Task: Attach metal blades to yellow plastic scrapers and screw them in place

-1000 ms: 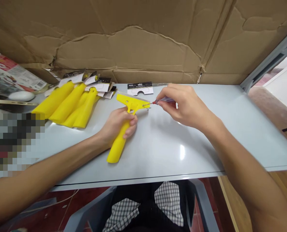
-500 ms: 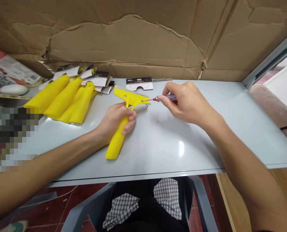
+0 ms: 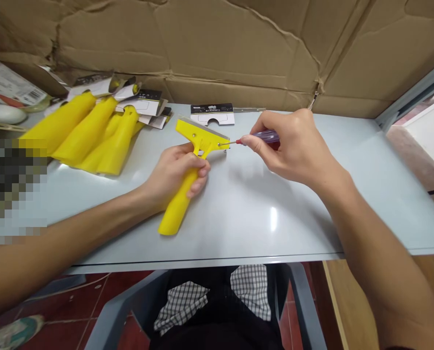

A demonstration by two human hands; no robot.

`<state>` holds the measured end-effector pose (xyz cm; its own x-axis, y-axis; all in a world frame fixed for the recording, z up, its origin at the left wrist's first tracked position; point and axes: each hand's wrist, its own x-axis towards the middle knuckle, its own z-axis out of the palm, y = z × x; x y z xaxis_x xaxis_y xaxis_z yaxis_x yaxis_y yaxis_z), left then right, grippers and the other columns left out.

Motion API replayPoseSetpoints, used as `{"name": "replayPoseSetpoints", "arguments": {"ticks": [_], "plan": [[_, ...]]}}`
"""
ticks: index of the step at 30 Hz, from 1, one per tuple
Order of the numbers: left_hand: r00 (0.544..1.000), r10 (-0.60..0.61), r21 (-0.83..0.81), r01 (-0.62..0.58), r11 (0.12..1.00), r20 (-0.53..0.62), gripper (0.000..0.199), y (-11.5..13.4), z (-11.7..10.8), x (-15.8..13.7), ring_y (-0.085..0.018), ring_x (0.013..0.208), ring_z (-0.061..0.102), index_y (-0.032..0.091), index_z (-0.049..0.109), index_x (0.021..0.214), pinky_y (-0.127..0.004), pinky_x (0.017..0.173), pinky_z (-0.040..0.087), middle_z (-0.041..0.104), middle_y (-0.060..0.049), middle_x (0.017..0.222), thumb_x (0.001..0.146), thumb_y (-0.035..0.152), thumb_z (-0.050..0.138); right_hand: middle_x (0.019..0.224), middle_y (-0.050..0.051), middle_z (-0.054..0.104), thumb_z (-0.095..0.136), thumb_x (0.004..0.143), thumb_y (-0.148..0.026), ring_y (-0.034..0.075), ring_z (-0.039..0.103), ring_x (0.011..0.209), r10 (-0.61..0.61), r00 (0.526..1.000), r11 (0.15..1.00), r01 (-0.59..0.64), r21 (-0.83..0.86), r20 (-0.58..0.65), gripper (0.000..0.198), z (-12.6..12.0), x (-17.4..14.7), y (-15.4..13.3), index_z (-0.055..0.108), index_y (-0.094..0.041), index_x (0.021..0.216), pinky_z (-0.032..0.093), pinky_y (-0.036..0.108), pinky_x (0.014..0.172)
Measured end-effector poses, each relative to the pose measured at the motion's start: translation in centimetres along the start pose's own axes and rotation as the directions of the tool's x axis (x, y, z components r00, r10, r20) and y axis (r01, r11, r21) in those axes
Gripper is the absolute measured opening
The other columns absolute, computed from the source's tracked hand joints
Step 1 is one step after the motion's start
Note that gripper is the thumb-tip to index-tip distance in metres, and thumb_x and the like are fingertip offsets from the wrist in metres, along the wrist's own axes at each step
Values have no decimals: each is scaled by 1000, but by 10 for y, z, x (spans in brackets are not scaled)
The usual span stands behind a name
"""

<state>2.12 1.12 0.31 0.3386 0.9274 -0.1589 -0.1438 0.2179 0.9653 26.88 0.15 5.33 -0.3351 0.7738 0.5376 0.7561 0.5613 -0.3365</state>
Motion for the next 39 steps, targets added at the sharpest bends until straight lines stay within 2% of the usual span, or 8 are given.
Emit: {"name": "replayPoseSetpoints", "arguments": {"ticks": [3,8,12,16,21,30,35,39], "plan": [[1000,-2,-11,2,1000,7,21,0,0,0,-8,35,49,23,50,82,-20,30,36,59,6,61,73,17,69,58,-1,63,72,96,-39,15,54,49,0,1000,1000,0,-28,16,19,0,0,0,74,-24,86,46,35,55],[999,-39,-45,38,998,-22,19,3,1,1,-7,35,47,21,50,79,-19,29,35,56,5,60,72,19,68,83,2,76,76,92,-33,19,65,62,-39,996,999,40,1,76,13,0,-1,1,73,-26,102,54,39,63],[1000,-22,-41,22,999,-8,19,3,1,1,-8,36,48,22,52,81,-19,30,35,56,5,61,72,19,68,87,5,77,72,98,-43,24,69,73,19,997,999,-17,-30,71,15,-2,-2,0,75,-29,99,57,43,69],[1000,-15,-35,15,999,4,20,3,1,0,-8,36,48,22,52,83,-19,30,35,57,5,61,73,19,69,81,5,74,68,101,-48,25,68,70,87,993,995,-83,-52,84,22,-3,-1,-2,74,-28,96,57,45,67],[999,-31,-51,30,998,-13,22,4,1,1,-8,35,46,22,51,81,-20,30,33,56,5,60,70,20,70,78,4,74,72,97,-42,19,62,59,29,997,999,-27,-31,73,19,0,0,-3,70,-24,94,49,38,58],[1000,-9,-21,9,1000,-23,21,2,0,0,-9,37,49,22,52,82,-21,30,35,57,5,61,70,18,69,72,5,72,66,99,-44,23,67,63,199,976,976,-205,70,91,24,8,0,-3,75,-24,91,53,40,65],[996,-94,-97,93,991,-6,21,7,-1,2,-6,37,43,21,49,71,-19,31,31,53,3,58,68,23,69,72,3,71,67,99,-50,25,69,70,124,989,992,-122,-28,80,23,5,-2,-6,75,-28,96,52,40,66],[996,-86,-77,83,994,-27,19,6,1,1,-7,37,45,21,50,73,-20,31,32,54,4,58,69,21,69,72,5,72,66,99,-50,24,69,66,126,990,992,-124,-21,70,26,6,-2,-8,76,-27,93,52,40,65]]}}
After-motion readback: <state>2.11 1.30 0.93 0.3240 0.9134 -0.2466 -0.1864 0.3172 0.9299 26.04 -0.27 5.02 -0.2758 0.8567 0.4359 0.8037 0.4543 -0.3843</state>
